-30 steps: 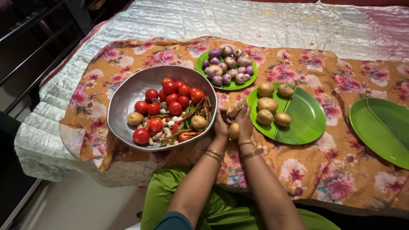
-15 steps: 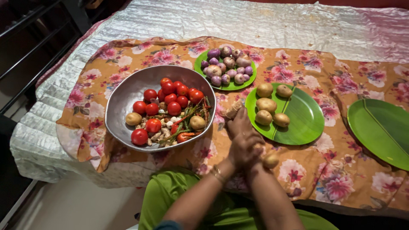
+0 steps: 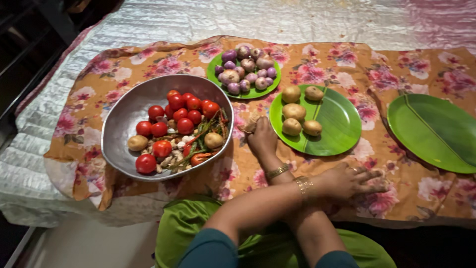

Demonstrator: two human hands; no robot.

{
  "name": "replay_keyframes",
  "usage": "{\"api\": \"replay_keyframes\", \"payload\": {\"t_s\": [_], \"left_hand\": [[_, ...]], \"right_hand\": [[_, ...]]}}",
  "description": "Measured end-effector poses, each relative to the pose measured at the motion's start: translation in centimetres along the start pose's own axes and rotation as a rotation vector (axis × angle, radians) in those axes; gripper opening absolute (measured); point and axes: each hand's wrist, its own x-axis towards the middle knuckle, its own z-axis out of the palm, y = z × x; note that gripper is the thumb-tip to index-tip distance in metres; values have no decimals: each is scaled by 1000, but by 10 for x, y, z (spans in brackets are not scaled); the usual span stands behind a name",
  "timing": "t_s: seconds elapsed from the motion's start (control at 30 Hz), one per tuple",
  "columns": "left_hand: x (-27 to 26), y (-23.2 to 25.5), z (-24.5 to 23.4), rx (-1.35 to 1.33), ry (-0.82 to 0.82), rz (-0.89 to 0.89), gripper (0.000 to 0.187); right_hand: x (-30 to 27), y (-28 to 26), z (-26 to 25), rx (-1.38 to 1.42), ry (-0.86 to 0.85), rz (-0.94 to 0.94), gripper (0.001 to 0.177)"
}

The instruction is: The person peels potatoes by hand, removing the skin from several potatoes and placing the peeled ones on a green plate next to bowls of tomatoes and onions.

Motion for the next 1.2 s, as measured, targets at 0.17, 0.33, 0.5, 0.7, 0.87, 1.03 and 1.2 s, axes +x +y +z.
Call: {"api": "replay_keyframes", "payload": {"t_s": [0.17, 0.33, 0.5, 0.7, 0.87, 1.03, 1.2], "left_hand": [[24, -3, 34, 29, -372, 82, 30], [15, -34, 18, -200, -184, -27, 37], [-67, -76, -60, -565, 312, -422, 32], [-183, -140, -68, -1145, 863, -770, 29], [-206, -163, -15, -1296, 862, -826, 39], [-206, -181, 14, -1481, 1237, -902, 66], [-207, -196, 24, -1386, 1177, -830, 30]], "right_hand": [[3, -4, -7, 27, -41, 74, 22], [1, -5, -9, 102, -84, 139, 28], [-7, 56, 57, 29, 157, -249, 98], [8, 100, 104, 173, 53, -362, 34], [2, 71, 66, 824, -190, 141, 22], [-5, 55, 43, 469, -154, 258, 31], [-13, 57, 33, 517, -263, -174, 46]]}}
